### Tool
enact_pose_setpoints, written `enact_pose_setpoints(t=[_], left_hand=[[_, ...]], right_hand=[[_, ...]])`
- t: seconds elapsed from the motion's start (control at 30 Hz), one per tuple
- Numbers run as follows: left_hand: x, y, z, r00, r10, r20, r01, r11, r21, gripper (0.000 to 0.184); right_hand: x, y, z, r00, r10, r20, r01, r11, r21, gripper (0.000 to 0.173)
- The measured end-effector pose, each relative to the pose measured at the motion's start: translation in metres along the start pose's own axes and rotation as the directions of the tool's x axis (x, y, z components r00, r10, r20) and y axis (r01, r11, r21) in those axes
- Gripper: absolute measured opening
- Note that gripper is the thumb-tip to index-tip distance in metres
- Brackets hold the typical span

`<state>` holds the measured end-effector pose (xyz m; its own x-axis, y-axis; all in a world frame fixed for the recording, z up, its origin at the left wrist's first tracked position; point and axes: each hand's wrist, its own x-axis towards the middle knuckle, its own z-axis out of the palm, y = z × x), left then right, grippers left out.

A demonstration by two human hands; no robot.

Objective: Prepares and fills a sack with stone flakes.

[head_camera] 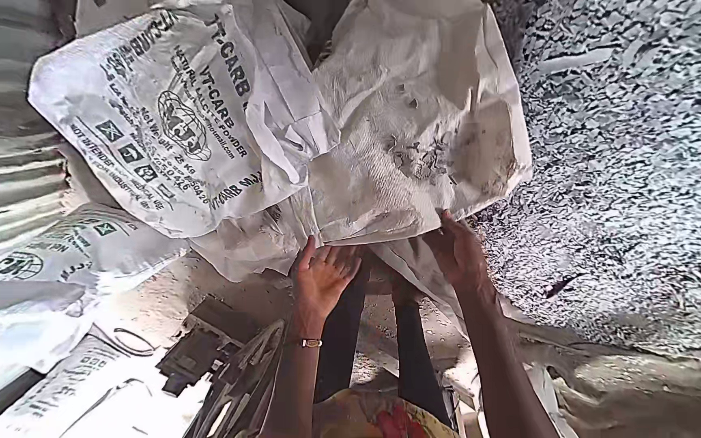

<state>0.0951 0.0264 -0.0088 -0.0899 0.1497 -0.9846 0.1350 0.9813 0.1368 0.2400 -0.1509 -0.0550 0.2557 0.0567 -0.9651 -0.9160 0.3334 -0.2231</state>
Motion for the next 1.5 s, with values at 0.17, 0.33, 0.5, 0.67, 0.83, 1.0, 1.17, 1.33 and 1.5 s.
enact_pose_setpoints(t=[0.17,0.33,0.5,0.67,0.83,1.0,1.17,1.33,1.5], left_hand=[[-0.009,-0.02,-0.012,0.956,0.262,-0.129,-0.263,0.965,0.006,0.047],[-0.086,-0.03,0.026,0.84,0.538,-0.077,-0.536,0.843,0.045,0.029],[-0.197,-0.077,0.081,0.61,0.771,0.181,-0.792,0.596,0.133,0.017],[-0.248,-0.115,0.095,0.328,0.897,0.296,-0.942,0.289,0.168,0.028],[-0.243,-0.171,0.085,0.346,0.832,0.433,-0.916,0.201,0.346,0.041],[-0.225,-0.233,0.051,0.421,0.535,0.732,-0.836,-0.084,0.542,0.052],[-0.209,-0.233,0.05,0.417,0.01,0.909,-0.879,-0.251,0.405,0.059],[-0.211,-0.181,0.075,0.631,0.057,0.774,-0.773,-0.047,0.633,0.041],[-0.217,-0.179,0.133,0.628,0.149,0.764,-0.761,-0.087,0.642,0.074]], right_hand=[[-0.03,0.032,-0.055,0.992,0.081,-0.095,-0.071,0.992,0.103,0.021],[-0.063,0.022,-0.075,0.991,0.046,-0.127,-0.022,0.983,0.181,0.03],[-0.104,-0.008,-0.083,0.987,-0.069,-0.144,0.109,0.951,0.291,0.04],[-0.134,-0.013,-0.098,0.992,0.006,-0.129,0.028,0.966,0.259,0.046],[-0.145,-0.013,-0.147,0.957,-0.245,-0.157,0.184,0.926,-0.329,0.073],[-0.18,-0.077,-0.195,0.847,-0.495,0.192,0.529,0.82,-0.217,0.065],[-0.225,-0.125,-0.203,0.727,-0.481,0.49,0.609,0.781,-0.139,0.098],[-0.208,-0.1,-0.201,0.819,-0.485,0.306,0.574,0.7,-0.426,0.072],[-0.192,-0.054,-0.193,0.827,-0.451,0.336,0.557,0.734,-0.388,0.079]])
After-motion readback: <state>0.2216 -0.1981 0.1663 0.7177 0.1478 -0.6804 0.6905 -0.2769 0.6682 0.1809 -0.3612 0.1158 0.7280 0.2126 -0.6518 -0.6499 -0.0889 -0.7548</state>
